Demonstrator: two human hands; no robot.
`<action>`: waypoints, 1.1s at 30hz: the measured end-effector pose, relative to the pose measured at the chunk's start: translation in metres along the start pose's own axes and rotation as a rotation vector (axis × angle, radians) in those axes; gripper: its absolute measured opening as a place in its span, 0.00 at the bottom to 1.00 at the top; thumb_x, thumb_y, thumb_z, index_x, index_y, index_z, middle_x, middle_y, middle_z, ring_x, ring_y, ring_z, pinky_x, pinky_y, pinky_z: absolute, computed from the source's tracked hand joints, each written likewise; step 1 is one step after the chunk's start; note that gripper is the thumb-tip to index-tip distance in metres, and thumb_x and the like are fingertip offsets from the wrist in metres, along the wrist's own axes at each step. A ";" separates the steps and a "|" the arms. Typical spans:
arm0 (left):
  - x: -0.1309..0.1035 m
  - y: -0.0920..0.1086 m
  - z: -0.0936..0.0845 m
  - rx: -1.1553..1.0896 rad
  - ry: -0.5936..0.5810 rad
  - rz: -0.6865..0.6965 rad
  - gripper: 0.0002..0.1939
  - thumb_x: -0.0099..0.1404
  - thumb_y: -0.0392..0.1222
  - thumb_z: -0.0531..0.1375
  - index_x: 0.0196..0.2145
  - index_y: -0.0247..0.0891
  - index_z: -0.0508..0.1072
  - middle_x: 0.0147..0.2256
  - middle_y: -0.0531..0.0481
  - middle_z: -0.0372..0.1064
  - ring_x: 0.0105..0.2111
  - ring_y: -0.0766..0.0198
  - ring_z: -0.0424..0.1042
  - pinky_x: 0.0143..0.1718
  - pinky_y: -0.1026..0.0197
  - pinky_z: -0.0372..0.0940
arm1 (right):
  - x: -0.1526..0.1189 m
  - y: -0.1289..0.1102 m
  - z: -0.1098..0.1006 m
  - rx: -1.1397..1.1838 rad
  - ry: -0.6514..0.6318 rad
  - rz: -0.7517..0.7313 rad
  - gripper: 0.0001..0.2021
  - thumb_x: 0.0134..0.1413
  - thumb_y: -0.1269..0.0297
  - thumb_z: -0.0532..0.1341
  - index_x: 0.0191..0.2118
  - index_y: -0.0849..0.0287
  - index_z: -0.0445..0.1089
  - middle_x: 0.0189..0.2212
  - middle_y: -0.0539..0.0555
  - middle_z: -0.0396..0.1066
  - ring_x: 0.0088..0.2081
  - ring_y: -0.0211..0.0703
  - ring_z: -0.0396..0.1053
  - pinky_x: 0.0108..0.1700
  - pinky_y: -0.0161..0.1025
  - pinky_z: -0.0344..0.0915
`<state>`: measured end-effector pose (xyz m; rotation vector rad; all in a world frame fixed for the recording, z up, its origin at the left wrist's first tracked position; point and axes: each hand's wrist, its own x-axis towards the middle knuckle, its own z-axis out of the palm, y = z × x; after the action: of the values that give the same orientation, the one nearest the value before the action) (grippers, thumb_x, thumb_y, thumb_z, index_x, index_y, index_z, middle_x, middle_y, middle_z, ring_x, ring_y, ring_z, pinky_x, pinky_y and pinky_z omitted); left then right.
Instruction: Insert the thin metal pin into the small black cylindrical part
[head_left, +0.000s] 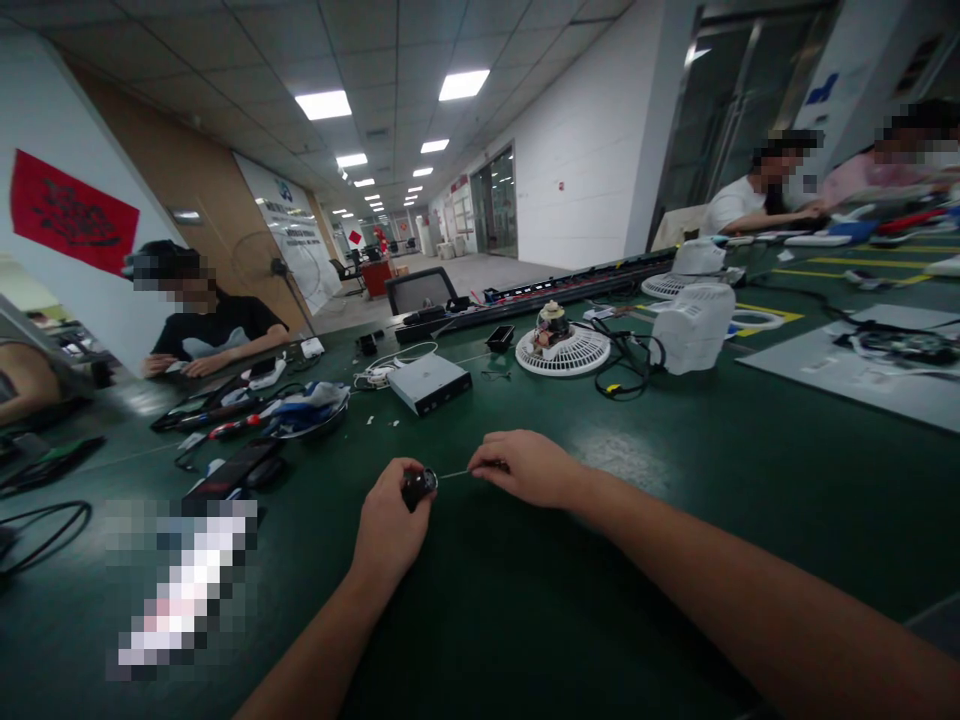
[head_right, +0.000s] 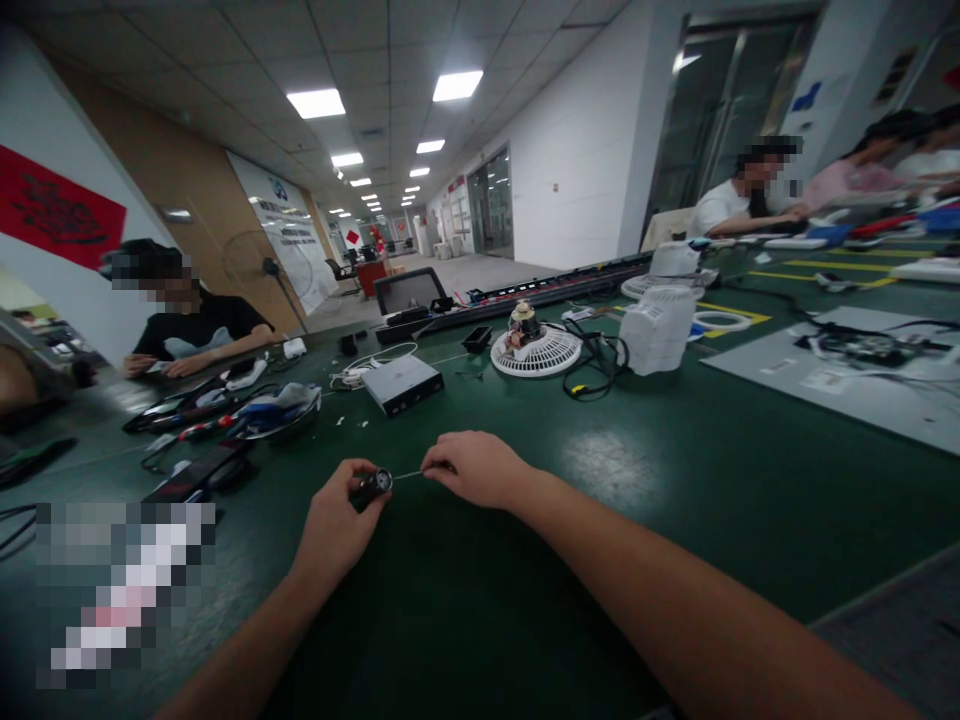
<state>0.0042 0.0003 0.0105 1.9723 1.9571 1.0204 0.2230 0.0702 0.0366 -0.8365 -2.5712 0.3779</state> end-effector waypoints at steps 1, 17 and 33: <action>-0.001 0.000 0.000 -0.010 -0.012 0.017 0.11 0.59 0.38 0.61 0.41 0.42 0.68 0.36 0.51 0.74 0.37 0.58 0.75 0.39 0.56 0.67 | 0.000 0.000 0.001 -0.026 -0.018 -0.013 0.09 0.61 0.63 0.58 0.42 0.54 0.75 0.38 0.53 0.73 0.38 0.42 0.69 0.38 0.37 0.59; -0.006 0.006 0.003 0.027 -0.035 0.150 0.12 0.58 0.37 0.62 0.41 0.42 0.70 0.39 0.51 0.73 0.39 0.58 0.73 0.40 0.55 0.67 | -0.002 -0.012 0.001 -0.120 -0.020 0.011 0.10 0.57 0.61 0.58 0.40 0.52 0.77 0.34 0.51 0.75 0.35 0.41 0.69 0.34 0.36 0.58; -0.008 0.011 0.001 0.044 -0.062 0.175 0.13 0.60 0.38 0.61 0.44 0.42 0.71 0.41 0.48 0.73 0.41 0.56 0.73 0.43 0.53 0.68 | -0.002 -0.017 -0.002 -0.151 -0.007 0.111 0.11 0.56 0.61 0.57 0.38 0.53 0.77 0.34 0.53 0.77 0.35 0.45 0.71 0.34 0.38 0.59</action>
<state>0.0144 -0.0079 0.0133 2.2043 1.8161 0.9483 0.2169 0.0559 0.0443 -1.0365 -2.5913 0.2209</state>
